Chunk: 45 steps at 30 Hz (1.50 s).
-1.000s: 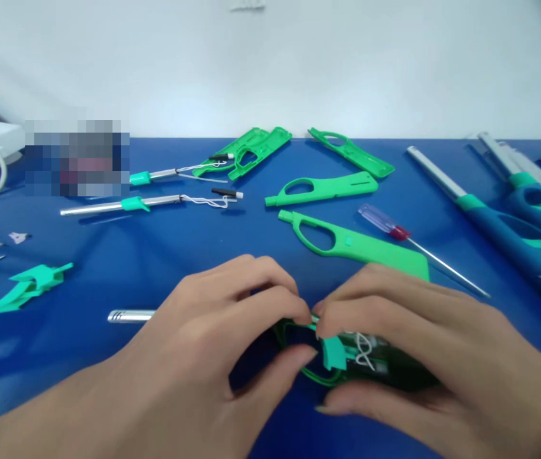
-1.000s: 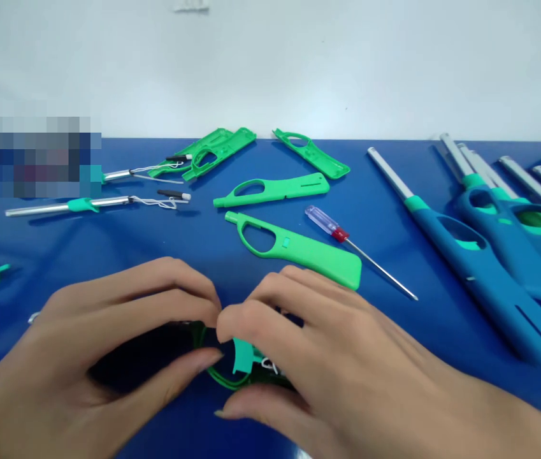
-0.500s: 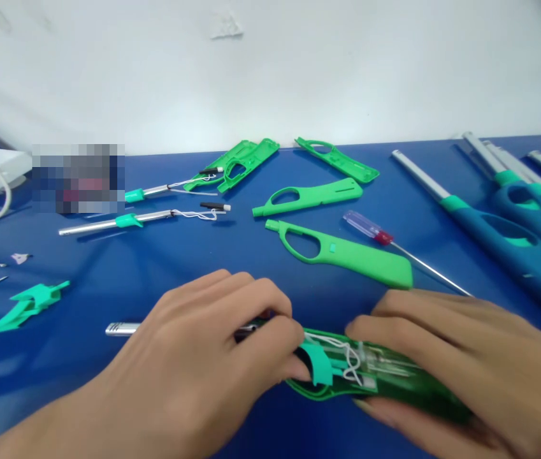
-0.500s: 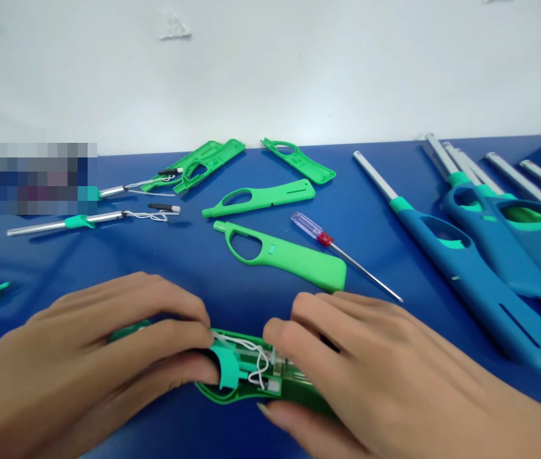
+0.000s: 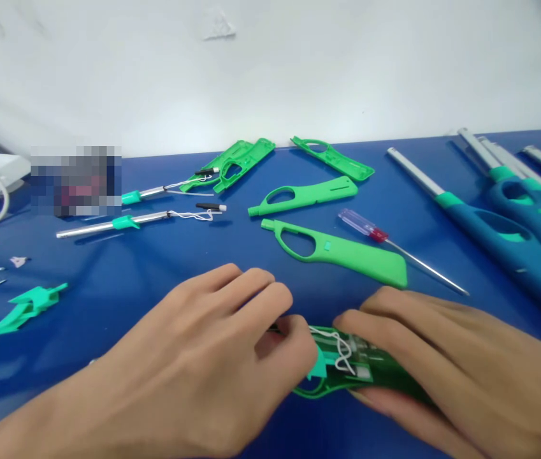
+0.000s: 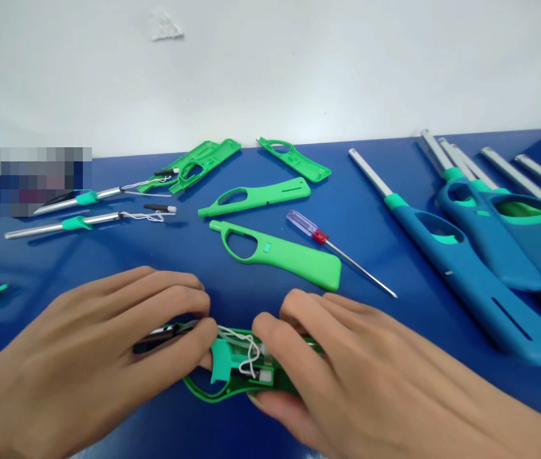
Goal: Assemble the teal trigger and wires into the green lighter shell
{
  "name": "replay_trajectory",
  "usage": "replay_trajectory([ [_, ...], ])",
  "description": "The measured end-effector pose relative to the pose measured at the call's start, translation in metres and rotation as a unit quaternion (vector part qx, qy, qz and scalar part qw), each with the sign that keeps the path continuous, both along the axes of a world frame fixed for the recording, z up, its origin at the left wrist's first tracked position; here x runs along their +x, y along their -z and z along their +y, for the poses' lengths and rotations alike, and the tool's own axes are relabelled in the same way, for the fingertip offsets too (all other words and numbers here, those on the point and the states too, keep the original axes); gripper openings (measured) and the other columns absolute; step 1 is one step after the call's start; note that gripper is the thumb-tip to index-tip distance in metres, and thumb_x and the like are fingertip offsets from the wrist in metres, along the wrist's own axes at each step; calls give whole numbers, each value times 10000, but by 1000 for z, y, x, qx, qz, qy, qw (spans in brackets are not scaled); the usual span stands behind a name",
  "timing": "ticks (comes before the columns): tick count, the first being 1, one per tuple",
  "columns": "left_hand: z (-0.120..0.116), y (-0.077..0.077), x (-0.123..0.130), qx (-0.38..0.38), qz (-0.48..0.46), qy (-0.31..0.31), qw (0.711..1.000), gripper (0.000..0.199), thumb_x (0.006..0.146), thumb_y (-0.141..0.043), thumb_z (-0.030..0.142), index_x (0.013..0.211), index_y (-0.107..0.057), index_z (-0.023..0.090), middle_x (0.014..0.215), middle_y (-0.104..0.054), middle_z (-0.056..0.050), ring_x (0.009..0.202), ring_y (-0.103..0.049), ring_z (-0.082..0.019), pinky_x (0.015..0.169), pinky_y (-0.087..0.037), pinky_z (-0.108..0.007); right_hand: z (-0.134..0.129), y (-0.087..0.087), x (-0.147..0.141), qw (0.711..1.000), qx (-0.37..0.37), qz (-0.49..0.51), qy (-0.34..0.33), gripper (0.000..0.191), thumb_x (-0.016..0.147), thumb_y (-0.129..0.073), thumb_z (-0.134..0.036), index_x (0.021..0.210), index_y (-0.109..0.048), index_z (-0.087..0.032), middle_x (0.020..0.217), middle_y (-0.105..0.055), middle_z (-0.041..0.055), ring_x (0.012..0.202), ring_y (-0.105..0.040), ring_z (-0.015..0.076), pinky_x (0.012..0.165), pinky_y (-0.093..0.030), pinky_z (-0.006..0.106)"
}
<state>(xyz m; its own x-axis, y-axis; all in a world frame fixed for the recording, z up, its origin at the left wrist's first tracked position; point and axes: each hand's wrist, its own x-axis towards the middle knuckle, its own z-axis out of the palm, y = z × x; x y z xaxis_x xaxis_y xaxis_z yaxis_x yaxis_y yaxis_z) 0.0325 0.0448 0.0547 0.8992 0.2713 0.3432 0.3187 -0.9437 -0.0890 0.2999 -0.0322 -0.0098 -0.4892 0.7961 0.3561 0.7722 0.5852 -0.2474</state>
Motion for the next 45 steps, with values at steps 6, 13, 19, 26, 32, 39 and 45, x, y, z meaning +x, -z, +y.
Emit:
replay_trajectory([
  [6,0,10,-3,-31,-19,6,999,334,994,-590,10,887,-826,220,841,-757,-16,629,-623,-201,537,-515,-377,-8,-2,0,1000,5,-8,5,331,1130,-753,-566,1316,-801,-296,1051,-837,64,953,-833,313,831,-696,390],
  [13,1,9,-3,-48,-25,8,998,387,1014,-535,2,828,-799,217,808,-694,-5,633,-592,-186,547,-504,-355,-12,-10,1,1000,21,6,-15,436,1338,-179,-398,1308,-603,-305,1056,-819,-25,983,-855,234,844,-597,440],
  [19,-2,4,-2,-56,-20,0,998,376,948,-529,-11,782,-770,225,777,-685,-5,623,-595,-194,520,-474,-366,-10,-9,-1,999,14,21,-22,395,1334,-203,-405,1288,-581,-300,1034,-813,-16,972,-861,250,809,-591,464],
  [26,-7,1,4,-41,-29,-13,999,405,918,-512,-25,710,-745,233,730,-649,-8,615,-596,-204,513,-455,-380,-9,-7,1,999,-8,50,-6,364,1326,-246,-447,1318,-586,-315,1071,-811,-5,921,-856,251,784,-625,454],
  [32,-9,2,8,-39,-30,-13,999,375,874,-528,-13,702,-745,239,694,-620,2,584,-593,-208,485,-449,-385,-13,-7,3,997,-41,62,-9,327,1325,-286,-458,1345,-583,-324,1131,-814,-9,961,-860,238,828,-635,444],
  [39,-2,11,-3,-49,-41,-1,998,483,1109,-469,12,820,-801,210,868,-779,-23,692,-680,-178,573,-503,-359,-10,-8,2,998,-16,58,-14,390,1324,-291,-448,1285,-652,-307,1066,-831,13,944,-857,265,800,-645,441],
  [45,-12,12,2,-95,-64,-17,993,427,1093,-498,6,810,-731,224,851,-756,16,675,-696,-150,610,-545,-328,-6,-7,-2,999,-21,36,20,321,1125,-746,-580,1258,-817,-297,1002,-829,68,941,-826,322,798,-696,407],
])
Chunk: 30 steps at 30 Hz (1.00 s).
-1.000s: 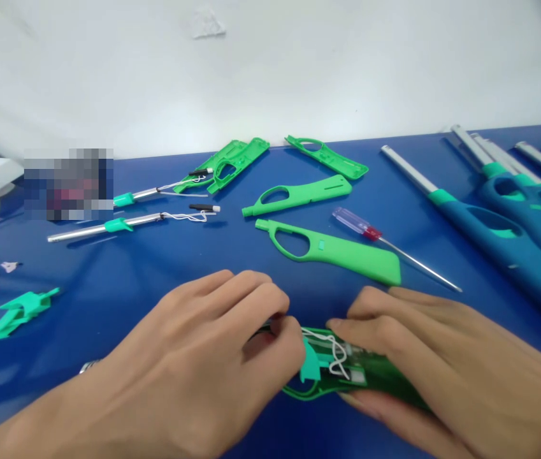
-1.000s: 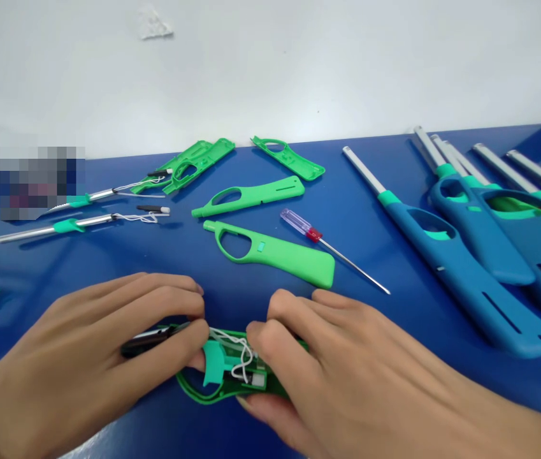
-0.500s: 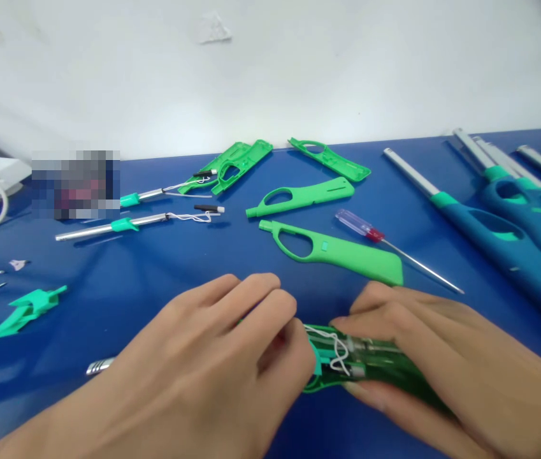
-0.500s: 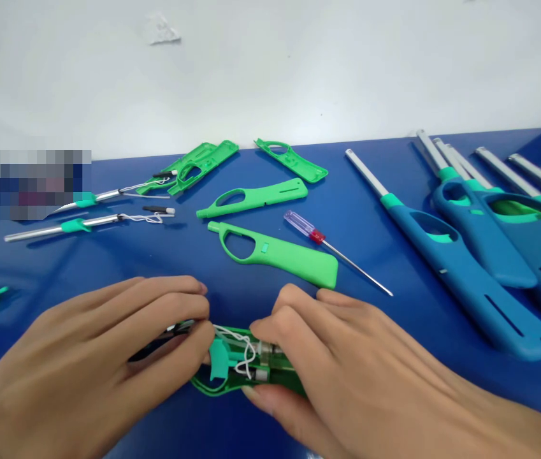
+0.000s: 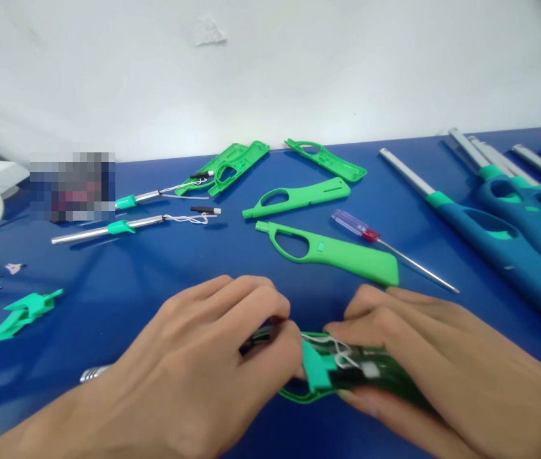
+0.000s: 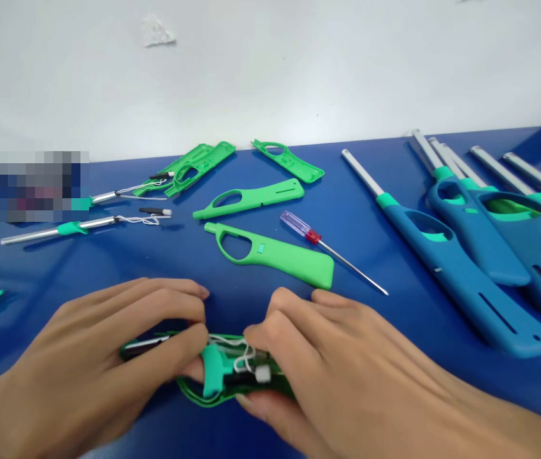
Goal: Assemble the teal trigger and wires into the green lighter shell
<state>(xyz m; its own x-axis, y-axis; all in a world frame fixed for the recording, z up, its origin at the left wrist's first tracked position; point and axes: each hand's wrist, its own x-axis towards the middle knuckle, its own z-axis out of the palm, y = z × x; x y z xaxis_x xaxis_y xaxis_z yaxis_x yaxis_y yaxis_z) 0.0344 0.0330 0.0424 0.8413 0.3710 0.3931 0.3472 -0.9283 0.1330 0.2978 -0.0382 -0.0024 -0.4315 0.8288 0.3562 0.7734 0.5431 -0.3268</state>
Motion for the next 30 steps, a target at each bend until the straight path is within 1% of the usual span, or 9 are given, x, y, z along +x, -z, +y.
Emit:
replay_trajectory([
  [3,-9,-2,6,-25,-46,-3,999,369,1023,-531,-2,774,-646,246,765,-705,58,671,-715,-134,643,-562,-314,4,-1,-3,1000,3,-2,-5,337,1108,-756,-607,1237,-835,-305,1023,-826,77,941,-817,323,807,-708,410],
  [4,-11,-2,7,-21,-53,-2,998,375,1009,-533,-3,741,-608,249,742,-683,63,657,-700,-134,617,-536,-325,4,-2,-3,1000,4,-2,-6,341,1107,-755,-613,1233,-838,-307,1026,-824,79,943,-816,324,809,-710,411],
  [7,-9,-5,8,-18,-16,-20,1000,422,1006,-520,-15,664,-563,229,727,-655,61,559,-575,-123,510,-415,-351,5,-3,-4,1000,8,2,-4,345,1107,-752,-623,1225,-844,-312,1033,-822,83,953,-815,328,814,-714,417],
  [9,-6,-6,7,-13,-2,-16,1000,436,1009,-509,-22,656,-586,222,718,-641,56,537,-536,-123,494,-403,-345,6,-4,-3,1000,11,3,-2,345,1107,-752,-628,1221,-847,-316,1039,-822,85,959,-815,331,816,-716,420],
  [13,1,-7,4,7,0,8,1000,404,961,-503,-23,679,-657,221,722,-627,37,552,-546,-138,484,-395,-345,8,-6,-3,1000,15,3,0,344,1105,-756,-635,1214,-853,-323,1051,-823,87,972,-817,335,816,-718,425],
  [15,3,-7,2,10,9,14,1000,423,963,-484,-37,698,-693,218,736,-647,27,557,-545,-139,495,-399,-341,11,-8,-4,1000,17,3,-1,344,1103,-759,-639,1210,-856,-326,1057,-824,88,977,-818,337,815,-719,428],
  [20,7,-4,-6,20,27,19,999,394,1052,-520,26,765,-710,218,851,-711,-7,638,-560,-161,554,-435,-343,16,-11,-6,1000,22,5,-12,343,1100,-765,-648,1200,-863,-335,1069,-824,90,989,-819,343,811,-721,434],
  [25,12,-2,-8,22,21,9,1000,425,1191,-488,111,826,-674,222,893,-715,4,671,-551,-151,589,-439,-309,16,-18,-7,999,26,3,-19,340,1097,-770,-655,1191,-869,-344,1082,-825,93,1002,-820,349,809,-723,440],
  [30,14,-3,-9,22,6,10,1000,400,1228,-492,153,875,-662,237,898,-713,17,664,-538,-147,589,-426,-296,16,-23,-7,999,29,1,-24,326,1093,-780,-652,1176,-874,-352,1097,-825,94,1019,-820,355,811,-725,447],
])
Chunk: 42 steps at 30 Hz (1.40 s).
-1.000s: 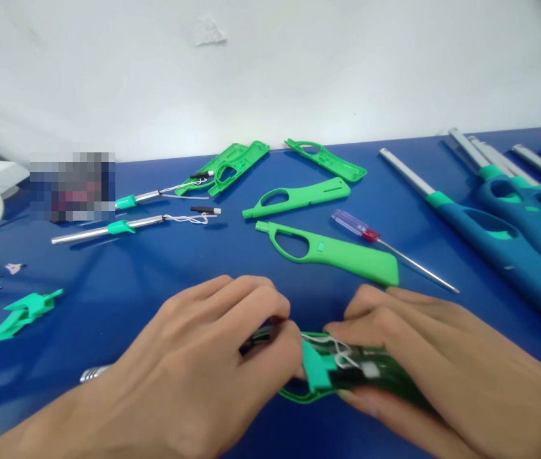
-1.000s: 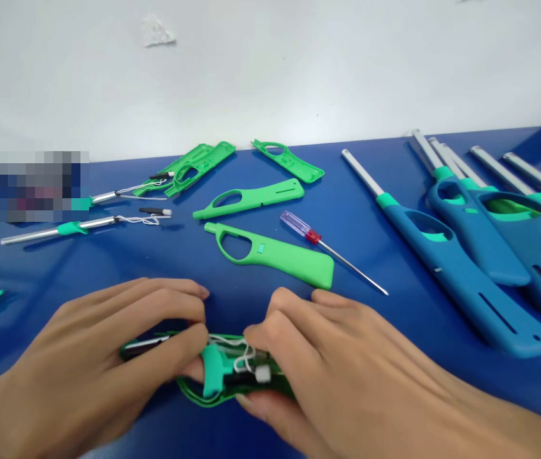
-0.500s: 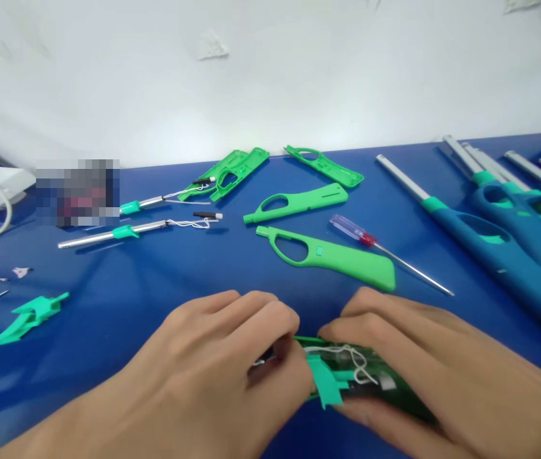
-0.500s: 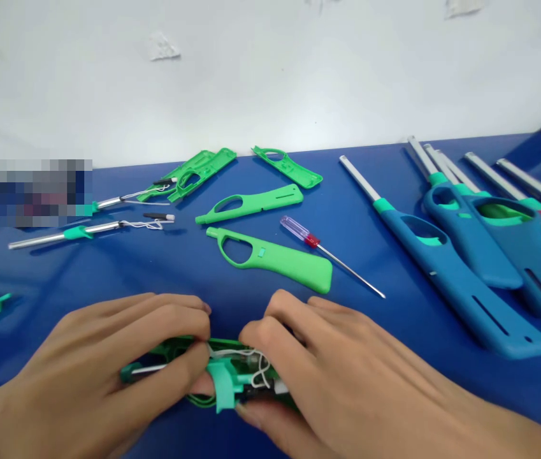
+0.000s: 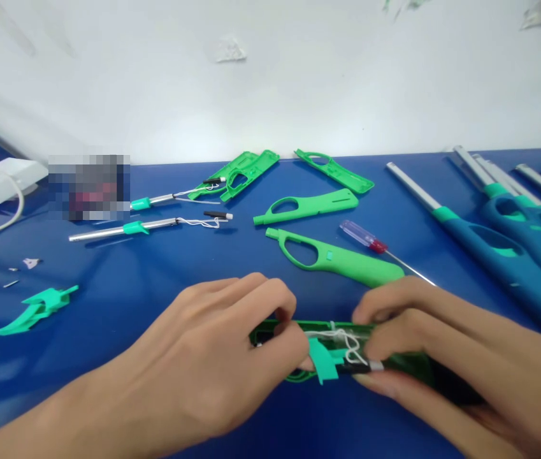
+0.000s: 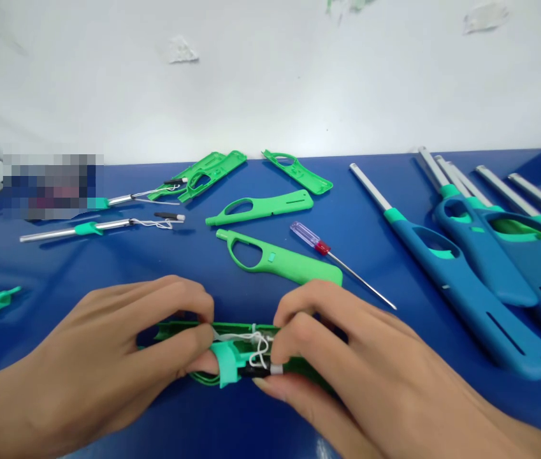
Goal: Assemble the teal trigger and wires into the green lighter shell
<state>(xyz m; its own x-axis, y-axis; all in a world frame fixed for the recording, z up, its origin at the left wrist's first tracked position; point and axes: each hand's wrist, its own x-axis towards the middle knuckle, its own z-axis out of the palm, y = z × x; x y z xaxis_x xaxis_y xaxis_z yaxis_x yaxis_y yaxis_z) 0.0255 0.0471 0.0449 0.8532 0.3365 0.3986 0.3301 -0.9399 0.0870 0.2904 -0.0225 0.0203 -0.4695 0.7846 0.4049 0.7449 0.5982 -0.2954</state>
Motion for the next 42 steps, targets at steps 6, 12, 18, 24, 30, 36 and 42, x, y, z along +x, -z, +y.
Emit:
replay_trajectory([
  [6,1,0,-1,-7,7,1,1000,401,1246,-453,175,904,-650,247,919,-714,23,680,-564,-147,603,-434,-296,-13,1,9,999,-14,35,8,169,1136,-754,-481,1079,-810,-333,1051,-800,73,917,-808,302,708,-691,380],
  [12,2,2,-3,-26,9,5,1000,322,1232,-473,150,971,-624,264,965,-715,19,712,-577,-155,639,-442,-288,-21,7,14,987,-51,151,20,172,1223,-628,-279,1062,-644,-339,1038,-717,-28,884,-754,138,770,-632,202],
  [18,5,5,-7,-59,9,11,998,264,1199,-486,100,1041,-595,280,1043,-705,14,757,-587,-151,677,-438,-272,-18,10,15,989,-44,139,-14,121,1199,-697,-243,1106,-669,-314,1080,-736,-48,933,-751,94,891,-594,92],
  [24,5,5,-6,-46,18,11,999,283,1139,-482,53,1022,-594,284,1017,-702,12,743,-587,-164,664,-441,-282,-18,7,18,992,-19,115,-37,126,1172,-737,-307,1055,-783,-306,1045,-791,10,989,-815,221,906,-696,298],
  [30,2,2,-3,-28,25,7,999,339,1214,-454,113,964,-624,265,981,-716,2,716,-583,-162,646,-450,-286,-15,10,14,993,-2,109,-40,190,1098,-857,-506,1041,-877,-325,1053,-820,47,1045,-825,301,878,-720,392],
  [36,3,3,-2,-12,20,-1,1000,457,1236,-405,141,898,-692,250,939,-720,3,705,-581,-158,629,-445,-289,-23,10,22,994,-22,102,-39,77,1158,-780,-358,1115,-827,-316,1053,-808,16,969,-815,240,827,-701,326],
  [42,3,-2,1,-23,26,-6,999,529,1210,-393,119,789,-693,227,885,-717,13,680,-579,-141,611,-441,-278,-26,9,22,997,-37,64,-22,112,1232,-639,-246,1137,-661,-301,1065,-745,-30,878,-763,136,813,-646,182],
])
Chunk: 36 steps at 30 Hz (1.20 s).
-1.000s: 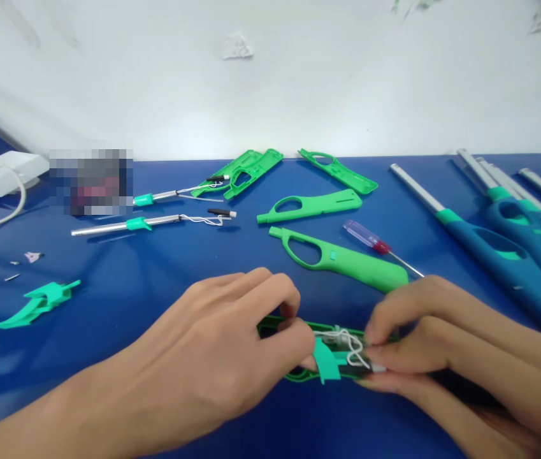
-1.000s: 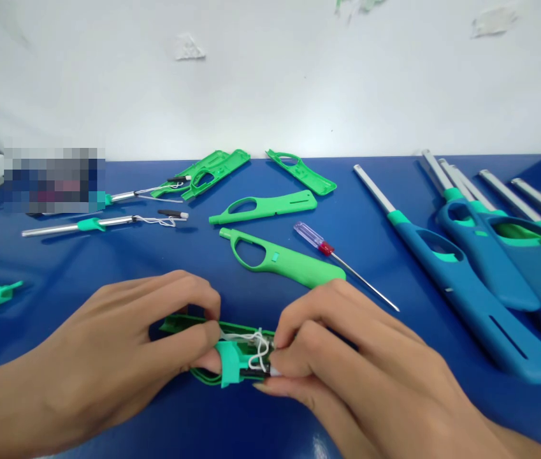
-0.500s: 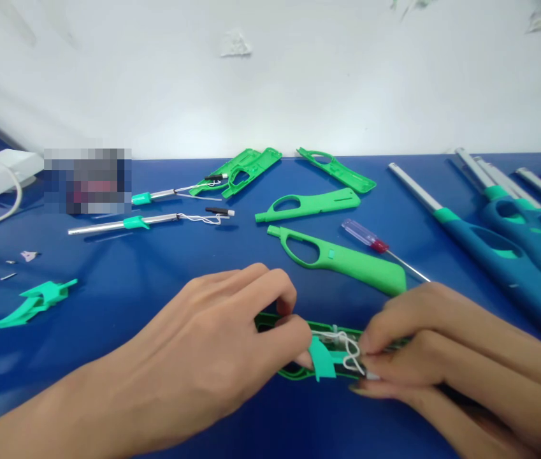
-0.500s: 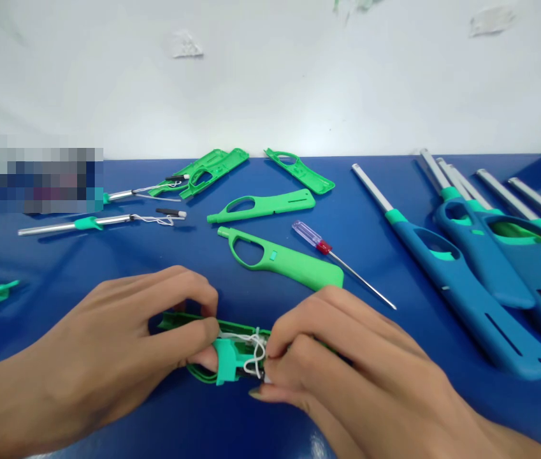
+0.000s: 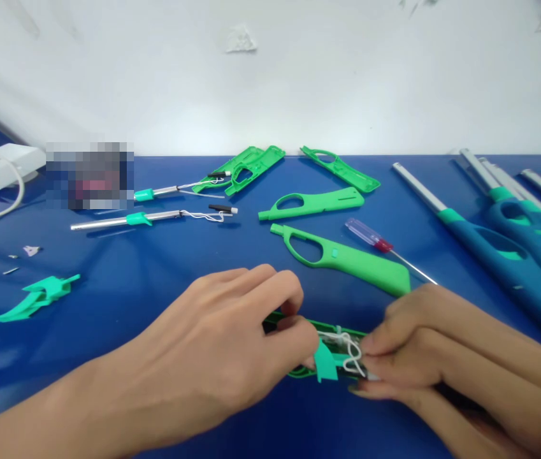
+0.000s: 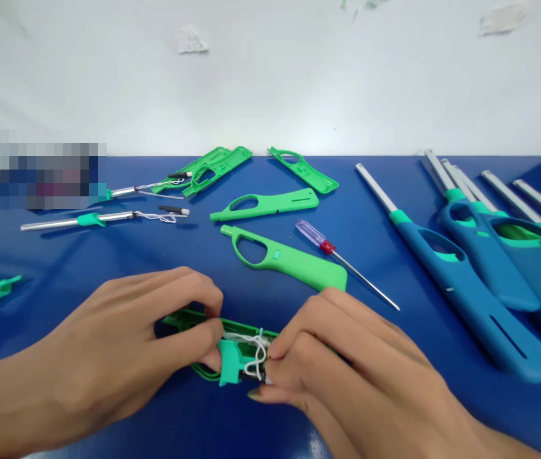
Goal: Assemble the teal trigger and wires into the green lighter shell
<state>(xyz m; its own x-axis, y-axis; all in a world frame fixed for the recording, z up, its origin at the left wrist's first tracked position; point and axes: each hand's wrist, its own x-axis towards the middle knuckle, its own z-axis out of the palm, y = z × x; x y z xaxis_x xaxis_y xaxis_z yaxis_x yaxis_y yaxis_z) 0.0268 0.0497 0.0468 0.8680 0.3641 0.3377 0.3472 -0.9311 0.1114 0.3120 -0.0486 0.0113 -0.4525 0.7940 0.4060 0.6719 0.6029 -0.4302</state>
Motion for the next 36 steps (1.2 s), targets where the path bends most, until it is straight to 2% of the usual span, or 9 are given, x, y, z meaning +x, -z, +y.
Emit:
replay_trajectory([
  [2,0,-1,2,-2,-7,4,1000,536,1198,-383,91,785,-698,223,877,-712,12,672,-569,-136,613,-438,-274,-1,0,0,1000,7,-7,-4,131,1216,-637,-225,1109,-661,-297,1046,-730,-26,854,-761,138,815,-645,190],
  [6,-1,-2,4,-3,-5,2,1000,552,1179,-372,71,762,-701,219,868,-702,8,663,-555,-139,599,-420,-291,-4,1,1,999,17,-26,-21,208,1150,-625,-127,1085,-725,-298,1031,-757,-16,887,-788,182,879,-673,290],
  [12,-3,-3,5,-13,8,8,1000,573,1167,-355,47,760,-716,227,860,-691,12,660,-556,-148,594,-411,-323,-6,8,3,999,4,-24,-27,273,1080,-613,-72,1184,-716,-302,1127,-765,-18,1054,-790,186,1118,-614,319],
  [16,-3,-2,6,-9,6,4,1000,588,1171,-348,39,760,-723,229,868,-709,11,678,-586,-156,597,-421,-337,-6,11,7,999,-4,-21,-29,291,1066,-646,-84,1203,-764,-311,1138,-797,3,1049,-805,238,1034,-666,372],
  [20,-4,-2,5,-1,14,7,1000,586,1166,-359,39,764,-739,232,863,-717,6,680,-595,-163,587,-424,-342,-3,5,5,999,-23,-2,-31,353,1049,-631,-2,1178,-778,-296,1103,-797,0,986,-801,218,917,-684,330],
  [23,-2,-2,3,14,12,5,1000,556,1157,-382,51,764,-727,239,867,-713,4,673,-592,-169,596,-433,-339,0,-2,2,998,-39,8,-51,374,1054,-630,22,1208,-775,-288,1116,-794,-2,1008,-801,203,925,-690,301],
  [29,7,-6,-8,-25,24,16,999,432,1259,-479,216,896,-713,230,980,-717,2,751,-623,-161,655,-468,-301,8,-7,-5,998,-35,13,-57,176,1164,-664,-123,1196,-723,-286,1114,-772,-20,972,-797,148,865,-669,212],
  [33,6,-6,-13,-59,14,21,998,412,1289,-493,315,928,-663,211,998,-699,3,761,-613,-150,683,-493,-316,12,-3,-13,999,5,16,-46,118,1209,-653,-187,1189,-696,-295,1066,-771,-55,916,-791,93,913,-639,159],
  [36,0,-6,-17,-68,13,6,998,335,1275,-528,300,1013,-712,203,1064,-729,-16,819,-673,-180,748,-567,-365,11,3,-18,998,48,19,-21,123,1225,-635,-218,1140,-689,-289,1021,-775,-56,883,-787,82,972,-620,156],
])
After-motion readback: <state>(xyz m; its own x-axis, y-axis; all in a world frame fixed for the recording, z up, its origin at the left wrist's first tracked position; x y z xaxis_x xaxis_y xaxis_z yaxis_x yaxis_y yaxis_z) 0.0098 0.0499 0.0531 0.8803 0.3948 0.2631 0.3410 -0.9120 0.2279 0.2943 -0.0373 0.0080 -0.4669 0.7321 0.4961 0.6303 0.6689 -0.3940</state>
